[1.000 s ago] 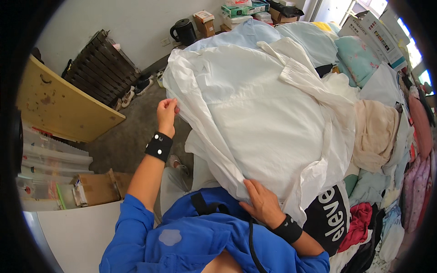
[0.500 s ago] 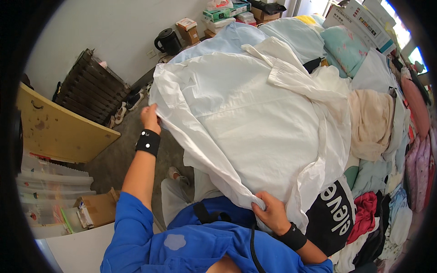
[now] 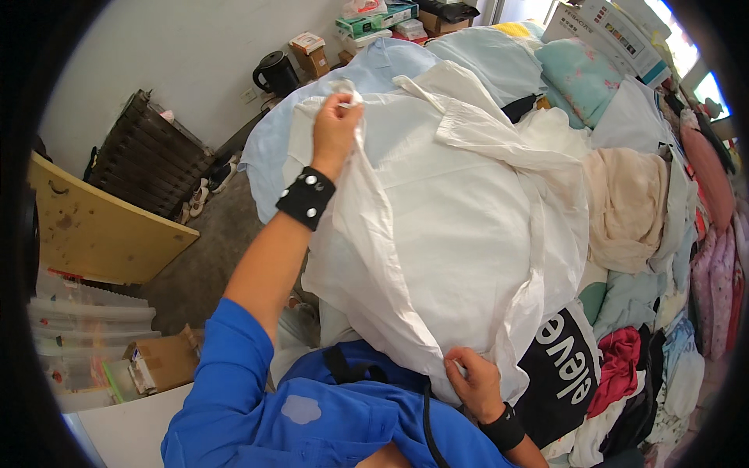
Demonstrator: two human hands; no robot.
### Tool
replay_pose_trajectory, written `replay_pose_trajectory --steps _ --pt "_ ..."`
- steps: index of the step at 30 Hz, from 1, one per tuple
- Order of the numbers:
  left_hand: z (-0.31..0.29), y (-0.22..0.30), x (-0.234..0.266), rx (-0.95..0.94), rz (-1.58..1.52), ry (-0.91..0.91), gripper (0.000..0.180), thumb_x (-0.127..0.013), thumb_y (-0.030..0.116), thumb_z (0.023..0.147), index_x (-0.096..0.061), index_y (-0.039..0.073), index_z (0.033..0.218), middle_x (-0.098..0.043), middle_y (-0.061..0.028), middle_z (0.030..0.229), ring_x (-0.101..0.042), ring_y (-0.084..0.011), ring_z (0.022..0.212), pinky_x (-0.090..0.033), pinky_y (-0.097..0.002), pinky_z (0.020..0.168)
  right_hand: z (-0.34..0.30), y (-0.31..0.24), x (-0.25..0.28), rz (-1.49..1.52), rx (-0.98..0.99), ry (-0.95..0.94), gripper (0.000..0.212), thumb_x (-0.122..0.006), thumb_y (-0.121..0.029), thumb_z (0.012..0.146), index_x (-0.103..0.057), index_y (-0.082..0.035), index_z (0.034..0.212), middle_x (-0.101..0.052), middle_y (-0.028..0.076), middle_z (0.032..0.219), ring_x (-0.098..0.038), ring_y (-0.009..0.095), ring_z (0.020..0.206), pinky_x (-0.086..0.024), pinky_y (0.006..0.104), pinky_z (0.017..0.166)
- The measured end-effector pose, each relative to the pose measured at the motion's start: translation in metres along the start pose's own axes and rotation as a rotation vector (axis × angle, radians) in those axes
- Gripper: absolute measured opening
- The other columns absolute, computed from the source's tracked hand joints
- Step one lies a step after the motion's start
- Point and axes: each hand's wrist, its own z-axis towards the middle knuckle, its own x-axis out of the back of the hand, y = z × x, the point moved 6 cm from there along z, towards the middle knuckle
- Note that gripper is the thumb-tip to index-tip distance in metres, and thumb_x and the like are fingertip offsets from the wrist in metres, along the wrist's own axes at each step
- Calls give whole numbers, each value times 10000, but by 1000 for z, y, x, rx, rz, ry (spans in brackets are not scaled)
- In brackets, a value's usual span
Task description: The person picks up and unfolds various articles of clothing, including pants and a white shirt, before folding each item by hand on a bed.
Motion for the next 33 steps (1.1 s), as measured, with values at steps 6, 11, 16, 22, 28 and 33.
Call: replay_pose_trajectory --steps 6,11,16,22,28,33 --pt "-14 -32 -47 74 -84 -247 336 -579 225 740 -538 -23 963 -581 -108 854 -560 -209 791 -429 -283 742 -5 14 -2 -244 51 7 112 -619 -122 703 -542 -67 761 -536 85 595 -532 232 494 -414 305 466" --pt "8 -36 34 -311 358 183 307 -562 219 743 -551 7 964 -547 -150 980 -489 -298 953 -380 -349 841 4 5 1 -292 -28 -67 142 -635 -145 695 -546 -66 774 -543 83 604 -535 249 508 -427 312 494" --pt "30 -103 94 260 361 208 481 -621 305 715 -506 -50 1019 -548 -191 977 -535 -282 890 -422 -328 771 6 11 -7 -289 98 -177 187 -640 -163 693 -541 -53 807 -554 101 647 -547 256 571 -433 312 535" --pt "50 -122 70 567 -281 -37 485 -665 246 701 -492 -76 1020 -571 -123 933 -566 -201 792 -451 -278 712 1 38 -2 332 -243 -148 123 -541 -15 696 -421 -31 717 -570 51 774 -464 81 669 -387 214 597" --pt "102 -56 94 119 -313 171 356 -625 144 731 -507 -32 1017 -572 -115 937 -554 -179 777 -441 -280 713 9 39 2 -18 -335 -72 111 -517 -28 693 -436 -34 769 -537 72 710 -499 124 632 -401 219 603" --pt "109 -132 119 404 62 55 354 -610 223 739 -529 -20 984 -575 -86 918 -524 -144 804 -434 -280 677 17 32 -5 20 -391 -43 142 -512 -52 703 -468 -33 836 -530 69 705 -503 127 624 -401 231 585"
